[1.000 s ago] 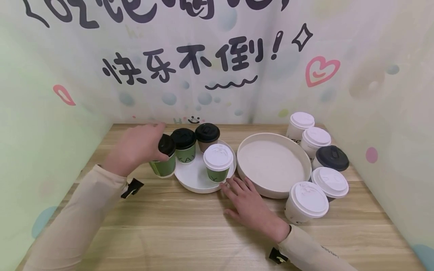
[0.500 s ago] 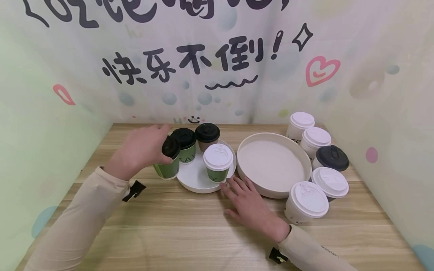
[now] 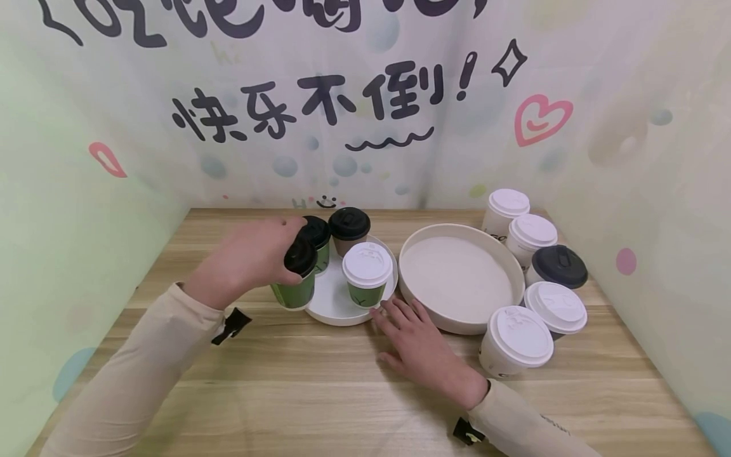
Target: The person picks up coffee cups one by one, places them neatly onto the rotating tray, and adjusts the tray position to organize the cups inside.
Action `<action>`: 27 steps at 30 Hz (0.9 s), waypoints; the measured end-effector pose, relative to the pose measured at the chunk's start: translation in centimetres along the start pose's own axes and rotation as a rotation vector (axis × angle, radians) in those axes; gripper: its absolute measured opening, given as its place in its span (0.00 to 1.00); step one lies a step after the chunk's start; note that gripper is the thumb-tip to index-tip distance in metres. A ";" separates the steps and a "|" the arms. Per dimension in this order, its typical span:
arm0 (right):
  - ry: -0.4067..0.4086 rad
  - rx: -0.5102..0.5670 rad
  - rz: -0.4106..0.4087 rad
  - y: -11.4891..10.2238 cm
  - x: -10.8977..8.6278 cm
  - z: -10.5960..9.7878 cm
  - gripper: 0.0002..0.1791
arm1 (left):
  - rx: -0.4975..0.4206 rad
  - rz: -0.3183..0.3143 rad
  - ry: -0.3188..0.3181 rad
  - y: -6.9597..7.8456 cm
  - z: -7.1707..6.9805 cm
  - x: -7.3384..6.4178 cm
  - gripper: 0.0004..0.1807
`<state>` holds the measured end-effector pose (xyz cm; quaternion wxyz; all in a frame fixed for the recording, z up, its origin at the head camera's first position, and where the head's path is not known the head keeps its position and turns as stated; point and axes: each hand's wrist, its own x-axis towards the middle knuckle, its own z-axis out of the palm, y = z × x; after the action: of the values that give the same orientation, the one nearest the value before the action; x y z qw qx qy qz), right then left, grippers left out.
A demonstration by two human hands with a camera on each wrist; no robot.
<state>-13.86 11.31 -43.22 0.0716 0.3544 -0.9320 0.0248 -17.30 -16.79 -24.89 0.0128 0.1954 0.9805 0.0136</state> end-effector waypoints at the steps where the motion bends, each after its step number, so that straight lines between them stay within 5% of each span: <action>1: -0.001 -0.001 0.000 0.0 0.0 0.0 0.44 | 0.007 0.001 -0.004 0.1 0.0 0.0 0.38; 7: -0.001 -0.004 -0.002 0.0 0.0 -0.1 0.43 | 0.044 0.017 -0.017 0.9 0.5 0.4 0.47; 27: 0.001 0.004 -0.005 0.1 -0.1 -0.1 0.43 | 0.101 0.095 0.013 1.0 2.8 2.4 0.50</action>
<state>-13.85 11.40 -43.17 0.0713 0.3567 -0.9311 0.0265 -19.06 -14.90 -27.69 -0.0040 0.2419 0.9697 -0.0343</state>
